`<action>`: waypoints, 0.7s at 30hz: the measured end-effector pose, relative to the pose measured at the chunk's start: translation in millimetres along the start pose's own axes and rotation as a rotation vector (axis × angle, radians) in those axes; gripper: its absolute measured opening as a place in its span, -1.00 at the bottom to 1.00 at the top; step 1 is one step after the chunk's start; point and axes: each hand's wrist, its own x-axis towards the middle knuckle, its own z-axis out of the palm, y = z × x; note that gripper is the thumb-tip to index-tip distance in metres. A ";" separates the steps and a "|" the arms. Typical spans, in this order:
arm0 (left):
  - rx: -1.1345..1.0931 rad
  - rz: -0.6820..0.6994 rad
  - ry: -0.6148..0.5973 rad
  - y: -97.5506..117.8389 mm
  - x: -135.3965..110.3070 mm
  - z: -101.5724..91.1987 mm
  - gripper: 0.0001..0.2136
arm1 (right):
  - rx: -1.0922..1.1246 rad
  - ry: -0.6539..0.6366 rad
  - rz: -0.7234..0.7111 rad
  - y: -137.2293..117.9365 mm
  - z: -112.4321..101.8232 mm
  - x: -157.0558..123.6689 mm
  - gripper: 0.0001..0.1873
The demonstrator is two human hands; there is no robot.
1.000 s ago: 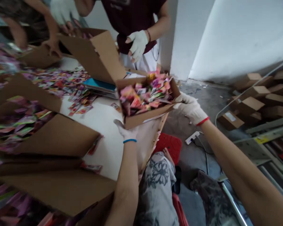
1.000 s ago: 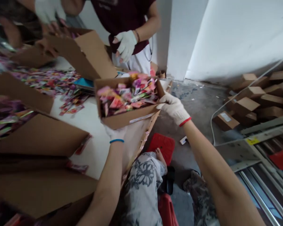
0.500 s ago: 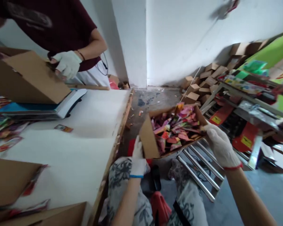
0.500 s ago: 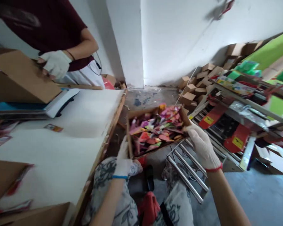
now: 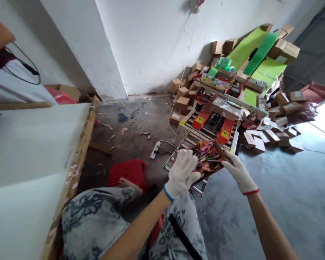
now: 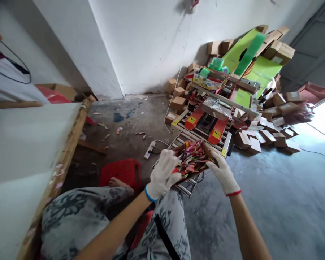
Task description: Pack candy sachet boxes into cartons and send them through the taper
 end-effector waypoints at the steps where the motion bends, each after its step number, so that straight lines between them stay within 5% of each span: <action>1: 0.077 0.114 -0.101 0.4 13.6 -4.2 -0.38 | -0.027 -0.059 -0.027 -0.5 -2.6 6.6 -0.24; 3: 0.198 0.212 -0.289 0.8 36.8 -5.1 -0.40 | -0.050 -0.225 -0.102 -5.9 -6.3 17.2 -0.18; 10: 0.369 -0.041 -0.592 -2.1 50.6 40.0 -0.48 | -0.133 -0.707 -0.149 -37.2 -9.6 34.0 -0.29; 14: 0.181 -0.120 -0.591 -18.7 54.9 35.2 -0.53 | -0.238 -0.846 -0.063 -47.7 -0.3 57.9 -0.47; 18: -0.189 -0.115 -0.401 -36.5 55.6 14.1 -0.58 | -0.655 -0.787 0.011 -63.2 24.0 86.2 -0.59; 21: -0.228 -0.085 -0.360 -32.4 50.1 4.0 -0.54 | -0.843 -0.742 0.056 -68.8 37.1 89.5 -0.53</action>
